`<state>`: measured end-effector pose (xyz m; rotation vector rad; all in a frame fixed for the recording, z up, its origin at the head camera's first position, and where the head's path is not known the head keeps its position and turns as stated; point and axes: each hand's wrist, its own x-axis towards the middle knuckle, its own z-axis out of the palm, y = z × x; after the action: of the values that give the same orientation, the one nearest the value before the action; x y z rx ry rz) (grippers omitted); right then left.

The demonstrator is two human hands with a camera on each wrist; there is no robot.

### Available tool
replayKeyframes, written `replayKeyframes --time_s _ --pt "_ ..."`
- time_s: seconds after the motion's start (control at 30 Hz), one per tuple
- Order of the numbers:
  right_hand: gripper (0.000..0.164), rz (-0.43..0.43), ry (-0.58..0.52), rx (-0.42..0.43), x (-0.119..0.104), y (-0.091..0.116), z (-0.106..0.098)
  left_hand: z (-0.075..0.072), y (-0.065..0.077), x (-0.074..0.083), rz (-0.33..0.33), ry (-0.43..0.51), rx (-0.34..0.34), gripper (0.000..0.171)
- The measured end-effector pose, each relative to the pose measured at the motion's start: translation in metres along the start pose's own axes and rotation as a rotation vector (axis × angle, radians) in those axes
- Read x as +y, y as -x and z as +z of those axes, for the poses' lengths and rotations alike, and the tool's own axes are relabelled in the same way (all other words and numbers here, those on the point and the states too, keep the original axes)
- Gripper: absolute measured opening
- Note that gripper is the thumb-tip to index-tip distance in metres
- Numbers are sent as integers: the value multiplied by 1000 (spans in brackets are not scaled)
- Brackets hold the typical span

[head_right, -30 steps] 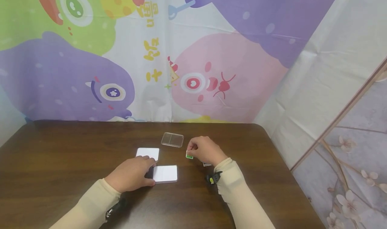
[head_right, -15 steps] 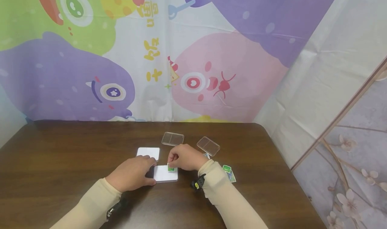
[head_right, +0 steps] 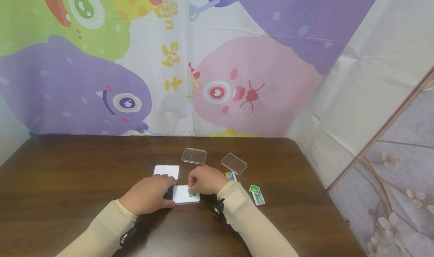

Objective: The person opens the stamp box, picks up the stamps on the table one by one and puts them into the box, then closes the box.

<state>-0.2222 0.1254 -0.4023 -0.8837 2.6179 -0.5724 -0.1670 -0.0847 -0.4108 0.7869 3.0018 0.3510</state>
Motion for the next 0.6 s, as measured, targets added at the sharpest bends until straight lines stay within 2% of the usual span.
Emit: replayKeyframes --time_s 0.2,0.4,0.6 --pt "16 4 38 17 -3 1 2 0 1 0 5 -5 11 50" --pt "10 -63 153 29 -4 5 0 0 1 0 15 -8 20 49" --pt "14 -62 228 20 -8 10 -1 0 2 1 11 3 14 50"
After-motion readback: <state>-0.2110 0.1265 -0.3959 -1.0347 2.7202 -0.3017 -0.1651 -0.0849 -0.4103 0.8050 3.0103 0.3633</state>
